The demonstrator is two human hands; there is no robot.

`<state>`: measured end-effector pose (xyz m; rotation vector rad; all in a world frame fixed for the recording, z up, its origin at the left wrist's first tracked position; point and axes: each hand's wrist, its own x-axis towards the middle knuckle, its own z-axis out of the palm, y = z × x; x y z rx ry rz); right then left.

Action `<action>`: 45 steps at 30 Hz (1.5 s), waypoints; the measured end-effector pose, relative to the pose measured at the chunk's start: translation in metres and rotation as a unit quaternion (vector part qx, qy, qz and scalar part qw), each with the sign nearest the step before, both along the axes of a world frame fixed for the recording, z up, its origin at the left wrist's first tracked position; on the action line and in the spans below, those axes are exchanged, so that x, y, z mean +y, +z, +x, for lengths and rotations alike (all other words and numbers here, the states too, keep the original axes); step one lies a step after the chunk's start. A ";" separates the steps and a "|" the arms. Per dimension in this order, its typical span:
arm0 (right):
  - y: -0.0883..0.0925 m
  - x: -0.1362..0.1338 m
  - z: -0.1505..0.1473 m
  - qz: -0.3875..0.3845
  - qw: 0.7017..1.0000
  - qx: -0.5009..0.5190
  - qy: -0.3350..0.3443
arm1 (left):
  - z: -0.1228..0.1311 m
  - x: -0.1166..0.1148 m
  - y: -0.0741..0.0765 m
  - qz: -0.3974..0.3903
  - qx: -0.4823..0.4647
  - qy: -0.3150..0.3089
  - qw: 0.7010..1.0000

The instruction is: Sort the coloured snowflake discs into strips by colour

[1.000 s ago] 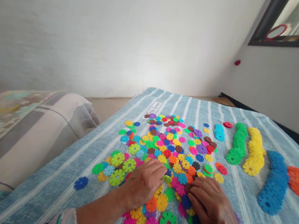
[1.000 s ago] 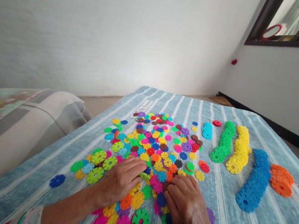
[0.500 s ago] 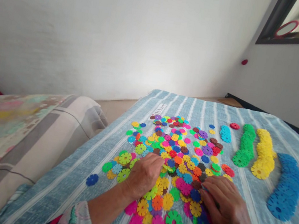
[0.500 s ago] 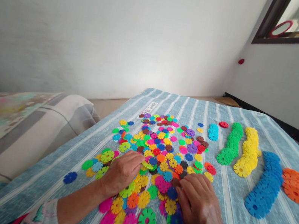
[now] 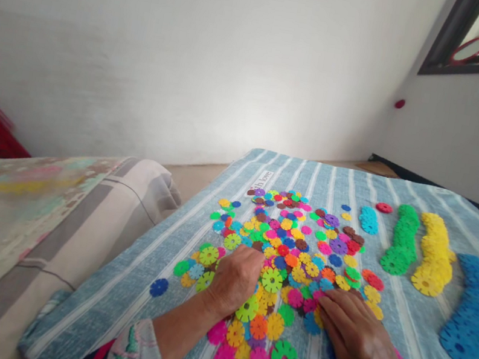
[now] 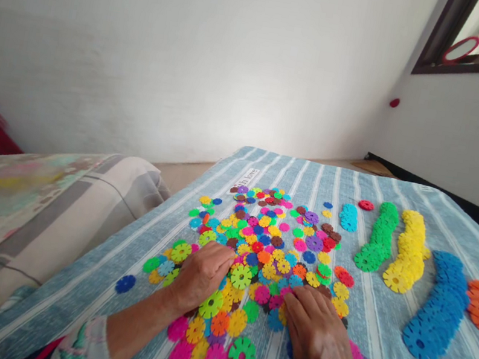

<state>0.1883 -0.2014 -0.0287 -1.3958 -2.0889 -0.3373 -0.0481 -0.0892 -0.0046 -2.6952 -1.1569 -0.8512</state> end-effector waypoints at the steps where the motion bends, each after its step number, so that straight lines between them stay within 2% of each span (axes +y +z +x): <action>1: -0.001 0.000 0.002 0.003 1.000 0.000 -0.011 | 0.000 0.000 0.001 -0.001 -0.001 0.002 1.000; 9: -0.005 -0.001 0.006 0.017 0.998 -0.002 -0.066 | 0.000 -0.001 0.006 -0.002 -0.002 0.017 1.000; 15: -0.002 0.000 0.000 0.016 0.998 0.004 -0.053 | 0.003 -0.004 0.010 -0.001 -0.030 -0.062 0.998; 18: 0.004 -0.001 -0.004 0.009 1.000 0.011 -0.028 | 0.005 -0.010 0.014 -0.028 -0.001 -0.117 0.993; 20: 0.009 -0.002 -0.008 -0.003 1.000 0.016 -0.007 | 0.007 -0.012 0.016 -0.046 0.028 -0.129 0.990; 26: 0.015 -0.005 -0.016 -0.050 0.998 0.016 0.021 | 0.006 -0.006 0.010 -0.061 0.039 -0.105 0.992; 31: 0.009 -0.002 -0.014 -0.026 1.000 0.010 0.011 | 0.004 0.001 0.003 -0.030 0.016 -0.101 0.994; 37: 0.005 -0.001 -0.009 -0.007 1.000 -0.016 0.000 | 0.002 0.004 0.002 0.012 -0.018 -0.099 0.995; 45: 0.000 -0.002 -0.003 0.006 1.000 -0.013 -0.022 | 0.000 0.009 0.000 -0.007 -0.059 -0.075 0.995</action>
